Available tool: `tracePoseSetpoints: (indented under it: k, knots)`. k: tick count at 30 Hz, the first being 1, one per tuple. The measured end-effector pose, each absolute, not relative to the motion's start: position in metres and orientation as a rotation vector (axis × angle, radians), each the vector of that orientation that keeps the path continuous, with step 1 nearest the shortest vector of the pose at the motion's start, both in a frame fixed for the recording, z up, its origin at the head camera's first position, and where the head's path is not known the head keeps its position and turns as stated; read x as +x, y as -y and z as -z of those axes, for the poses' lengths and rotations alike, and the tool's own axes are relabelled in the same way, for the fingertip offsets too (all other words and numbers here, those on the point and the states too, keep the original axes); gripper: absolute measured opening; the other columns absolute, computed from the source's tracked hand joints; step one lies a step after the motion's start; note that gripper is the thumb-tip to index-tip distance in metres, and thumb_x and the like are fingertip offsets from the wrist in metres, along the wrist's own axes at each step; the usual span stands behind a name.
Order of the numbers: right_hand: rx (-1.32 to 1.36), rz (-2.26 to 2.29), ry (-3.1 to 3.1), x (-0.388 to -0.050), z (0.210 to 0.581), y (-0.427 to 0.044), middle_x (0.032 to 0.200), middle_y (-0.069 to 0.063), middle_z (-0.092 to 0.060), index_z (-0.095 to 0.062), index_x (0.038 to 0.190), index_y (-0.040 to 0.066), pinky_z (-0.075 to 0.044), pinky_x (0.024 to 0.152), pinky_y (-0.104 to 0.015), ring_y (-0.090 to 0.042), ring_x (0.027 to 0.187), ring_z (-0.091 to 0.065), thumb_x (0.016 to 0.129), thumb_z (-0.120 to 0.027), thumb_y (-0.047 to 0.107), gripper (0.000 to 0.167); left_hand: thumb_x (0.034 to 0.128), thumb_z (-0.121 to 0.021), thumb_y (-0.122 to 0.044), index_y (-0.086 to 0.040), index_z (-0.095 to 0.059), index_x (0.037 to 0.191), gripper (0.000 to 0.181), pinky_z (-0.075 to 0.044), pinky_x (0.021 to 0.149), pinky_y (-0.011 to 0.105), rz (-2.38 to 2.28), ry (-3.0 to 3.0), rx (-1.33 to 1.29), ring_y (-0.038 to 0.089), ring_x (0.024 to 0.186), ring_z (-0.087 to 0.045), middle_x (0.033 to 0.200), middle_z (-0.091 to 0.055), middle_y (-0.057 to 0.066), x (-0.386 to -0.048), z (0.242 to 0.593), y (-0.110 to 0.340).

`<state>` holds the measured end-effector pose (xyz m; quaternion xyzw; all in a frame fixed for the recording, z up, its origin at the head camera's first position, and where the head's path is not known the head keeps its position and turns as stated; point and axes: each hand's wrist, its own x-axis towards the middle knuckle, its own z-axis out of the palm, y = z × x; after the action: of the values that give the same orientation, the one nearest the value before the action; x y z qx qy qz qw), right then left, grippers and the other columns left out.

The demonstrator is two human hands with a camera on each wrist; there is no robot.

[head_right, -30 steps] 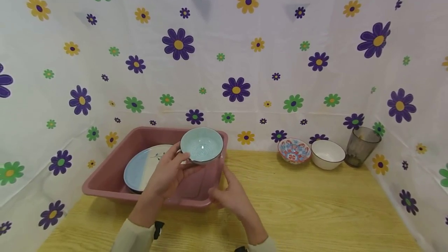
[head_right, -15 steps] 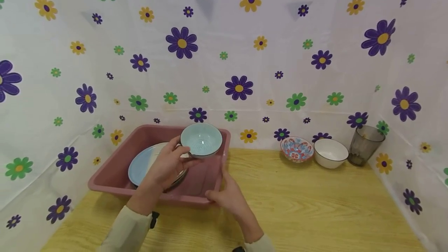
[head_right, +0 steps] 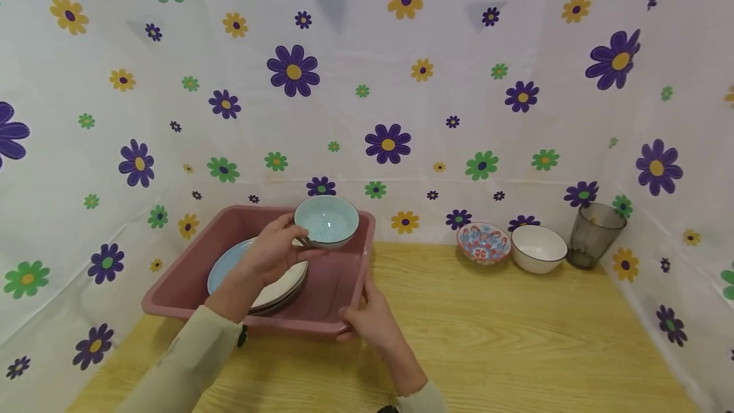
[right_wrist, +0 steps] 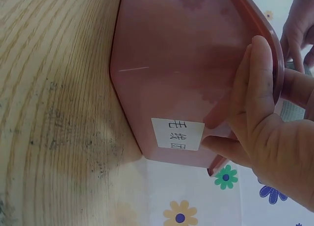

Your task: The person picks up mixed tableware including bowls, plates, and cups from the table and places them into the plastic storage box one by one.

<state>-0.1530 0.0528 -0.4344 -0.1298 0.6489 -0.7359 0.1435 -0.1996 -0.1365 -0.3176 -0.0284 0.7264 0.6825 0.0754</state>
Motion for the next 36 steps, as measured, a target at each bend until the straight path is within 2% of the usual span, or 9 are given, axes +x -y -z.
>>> tracePoseSetpoints:
  k: [6, 10, 13, 17, 21, 24, 29, 33, 36]
  knots:
    - [-0.345, 2.125, -1.867, -0.153, 0.434, -0.051, 0.16, -0.026, -0.02, 0.004, 0.159, 0.011, -0.06, 0.063, -0.046, -0.024, 0.071, -0.069, 0.085, -0.059, 0.0, 0.098, 0.0964, -0.033, 0.004, 0.004, -0.005, 0.156, 0.066, -0.042, 0.105, 0.047, -2.155, -1.982, -0.065, 0.044, 0.137, -0.037, 0.158, -0.016, 0.028, -0.219, 0.324, 0.137]
    - [-0.332, 2.125, -1.863, -0.153, 0.435, -0.051, 0.159, -0.026, -0.023, 0.003, 0.16, 0.013, -0.06, 0.063, -0.045, -0.023, 0.07, -0.069, 0.085, -0.058, -0.001, 0.098, 0.095, -0.033, 0.006, 0.005, -0.007, 0.156, 0.066, -0.042, 0.106, 0.047, -2.146, -1.986, -0.12, 0.043, 0.139, -0.035, 0.159, -0.018, 0.027, -0.233, 0.332, 0.135]
    - [-0.329, 2.128, -1.854, -0.153, 0.434, -0.05, 0.159, -0.027, -0.022, 0.003, 0.16, 0.013, -0.06, 0.063, -0.043, -0.024, 0.07, -0.069, 0.085, -0.057, -0.003, 0.097, 0.0913, -0.038, 0.008, 0.006, -0.015, 0.154, 0.067, -0.043, 0.106, 0.045, -2.068, -2.081, -0.183, 0.039, 0.137, -0.04, 0.157, -0.025, 0.026, -0.242, 0.34, 0.133]
    - [-0.326, 2.115, -1.852, -0.153, 0.434, -0.051, 0.159, -0.027, -0.023, 0.001, 0.16, 0.015, -0.06, 0.065, -0.043, -0.025, 0.075, -0.07, 0.084, -0.057, -0.004, 0.097, 0.0864, -0.041, 0.01, 0.008, -0.025, 0.151, 0.066, -0.046, 0.104, 0.046, -2.009, -2.117, -0.246, 0.035, 0.125, -0.048, 0.151, -0.037, 0.025, -0.255, 0.351, 0.129]
    - [-0.299, 2.092, -1.856, -0.155, 0.434, -0.051, 0.158, -0.025, -0.025, -0.003, 0.161, 0.021, -0.06, 0.067, -0.043, -0.027, 0.081, -0.07, 0.085, -0.059, -0.001, 0.097, 0.0871, -0.039, 0.013, 0.006, -0.024, 0.151, 0.066, -0.048, 0.101, 0.046, -2.017, -2.083, -0.323, 0.034, 0.118, -0.049, 0.148, -0.037, 0.024, -0.262, 0.355, 0.125]
    - [-0.285, 2.1, -1.857, -0.155, 0.434, -0.05, 0.158, -0.028, -0.025, -0.004, 0.161, 0.022, -0.06, 0.067, -0.045, -0.027, 0.08, -0.071, 0.083, -0.06, -0.001, 0.098, 0.0881, -0.035, 0.015, 0.003, -0.012, 0.155, 0.071, -0.049, 0.1, 0.045, -2.055, -2.026, -0.379, 0.036, 0.124, -0.046, 0.153, -0.027, 0.024, -0.265, 0.356, 0.122]
    - [-0.268, 2.123, -1.856, -0.151, 0.434, -0.051, 0.156, -0.031, -0.026, -0.004, 0.161, 0.018, -0.06, 0.064, -0.046, -0.029, 0.077, -0.071, 0.081, -0.058, -0.004, 0.099, 0.0905, -0.037, 0.008, 0.01, -0.015, 0.151, 0.064, -0.051, 0.097, 0.039, -1.82, -2.242, -0.37, 0.037, 0.122, -0.042, 0.148, -0.029, 0.026, -0.266, 0.363, 0.123]
    - [-0.265, 2.133, -1.844, -0.15, 0.434, -0.051, 0.155, -0.031, -0.027, -0.005, 0.161, 0.017, -0.06, 0.061, -0.043, -0.029, 0.075, -0.071, 0.081, -0.058, -0.004, 0.098, 0.0874, -0.041, 0.004, 0.016, -0.024, 0.145, 0.061, -0.043, 0.101, 0.039, -1.581, -2.454, -0.331, 0.037, 0.119, -0.039, 0.142, -0.036, 0.028, -0.267, 0.366, 0.126]
    - [-0.27, 2.141, -1.843, -0.153, 0.432, -0.052, 0.155, -0.03, -0.028, -0.007, 0.161, 0.019, -0.06, 0.062, -0.043, -0.029, 0.075, -0.071, 0.081, -0.058, -0.004, 0.098, 0.0852, -0.041, 0.004, 0.018, -0.025, 0.144, 0.062, -0.043, 0.097, 0.038, -1.514, -2.518, -0.297, 0.037, 0.117, -0.039, 0.139, -0.037, 0.028, -0.271, 0.366, 0.128]
